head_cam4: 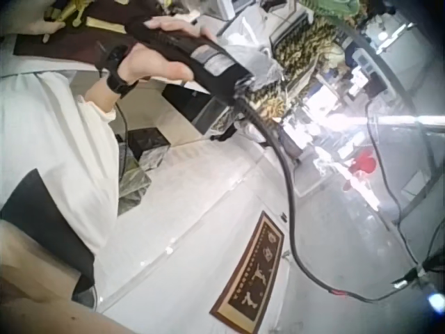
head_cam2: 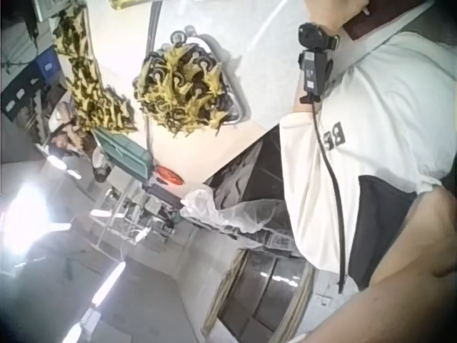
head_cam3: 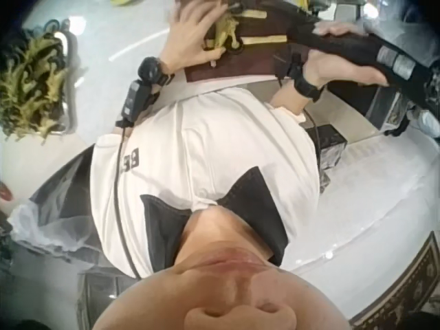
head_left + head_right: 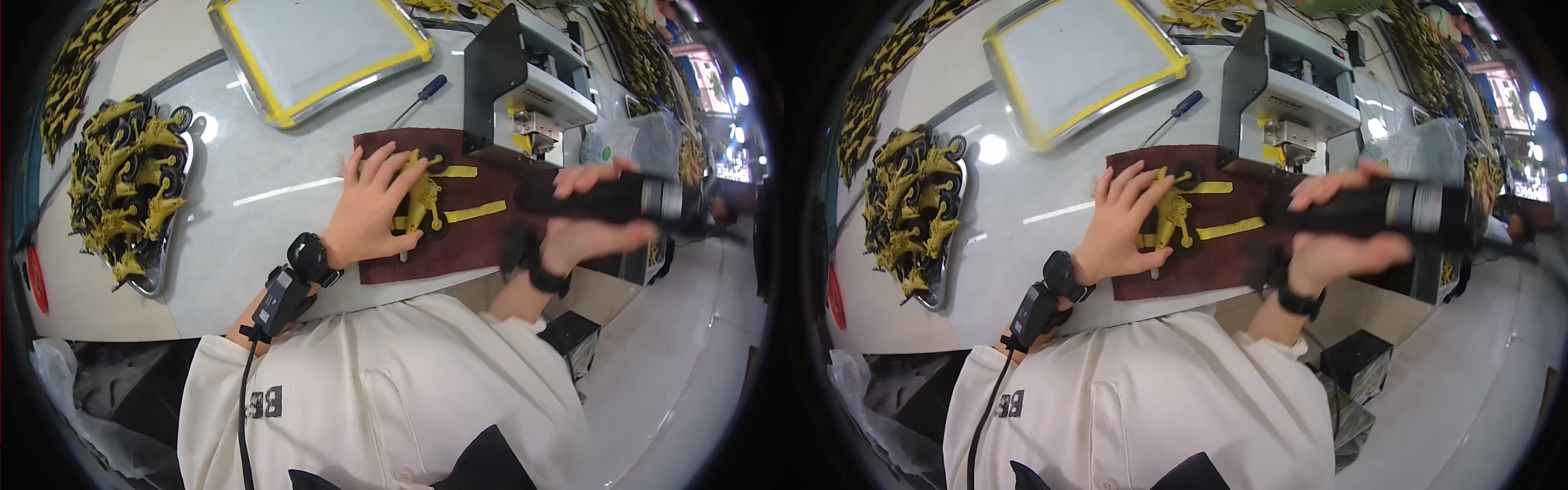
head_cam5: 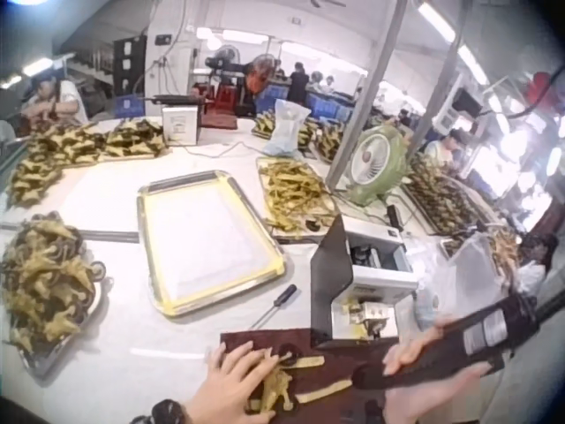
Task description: Using an electric screwdriver to assemble small yellow toy motorcycles in a factory setting.
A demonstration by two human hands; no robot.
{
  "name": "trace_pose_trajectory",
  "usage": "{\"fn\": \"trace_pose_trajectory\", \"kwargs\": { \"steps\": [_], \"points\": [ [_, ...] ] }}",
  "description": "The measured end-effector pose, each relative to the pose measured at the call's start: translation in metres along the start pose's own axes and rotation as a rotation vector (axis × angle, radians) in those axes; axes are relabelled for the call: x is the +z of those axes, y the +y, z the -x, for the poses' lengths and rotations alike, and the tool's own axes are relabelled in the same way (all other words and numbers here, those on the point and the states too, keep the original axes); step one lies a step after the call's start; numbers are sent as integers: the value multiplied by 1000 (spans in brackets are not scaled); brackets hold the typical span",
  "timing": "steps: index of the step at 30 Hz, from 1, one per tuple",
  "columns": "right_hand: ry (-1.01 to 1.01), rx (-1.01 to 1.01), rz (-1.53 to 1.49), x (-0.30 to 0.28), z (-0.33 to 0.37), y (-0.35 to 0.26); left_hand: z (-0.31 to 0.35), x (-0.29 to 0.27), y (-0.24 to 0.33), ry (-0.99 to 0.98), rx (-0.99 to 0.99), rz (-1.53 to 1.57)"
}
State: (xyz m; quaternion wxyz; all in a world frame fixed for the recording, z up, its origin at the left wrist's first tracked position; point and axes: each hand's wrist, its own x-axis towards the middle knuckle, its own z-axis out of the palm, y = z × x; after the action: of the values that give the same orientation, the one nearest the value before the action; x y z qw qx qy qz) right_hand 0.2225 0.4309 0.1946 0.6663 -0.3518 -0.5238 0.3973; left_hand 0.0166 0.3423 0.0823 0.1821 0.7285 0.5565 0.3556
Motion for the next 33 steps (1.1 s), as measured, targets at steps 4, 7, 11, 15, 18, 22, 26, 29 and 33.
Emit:
{"fn": "trace_pose_trajectory", "kwargs": {
  "steps": [4, 7, 11, 15, 18, 22, 26, 29, 33],
  "points": [
    [-184, -128, -341, 14, 39, -2, -1, 1, 2, -81, 30, -74],
    [-166, -210, -274, 17, 34, 2, 0, 0, 0, -88, 12, -80],
    [124, -291, 52, 6, -17, -13, -1, 0, 3, -98, 17, -77],
    [206, -333, 138, 10, -63, -9, 1, -1, 3, -98, 14, -76],
    [110, -226, 210, 13, -66, 2, 3, 0, 3, -95, 14, -74],
    [37, -171, 179, 18, -57, 3, 1, 0, 2, -66, 15, -62],
    [-69, 58, -81, 16, 0, 1, -1, -1, 1, -76, 7, -69],
    [-423, -8, -537, 24, 38, 2, 2, -2, 3, -92, 14, -62],
    [-443, -37, -404, 45, 65, 5, 2, -1, 2, -96, 5, -67]
  ]
}}
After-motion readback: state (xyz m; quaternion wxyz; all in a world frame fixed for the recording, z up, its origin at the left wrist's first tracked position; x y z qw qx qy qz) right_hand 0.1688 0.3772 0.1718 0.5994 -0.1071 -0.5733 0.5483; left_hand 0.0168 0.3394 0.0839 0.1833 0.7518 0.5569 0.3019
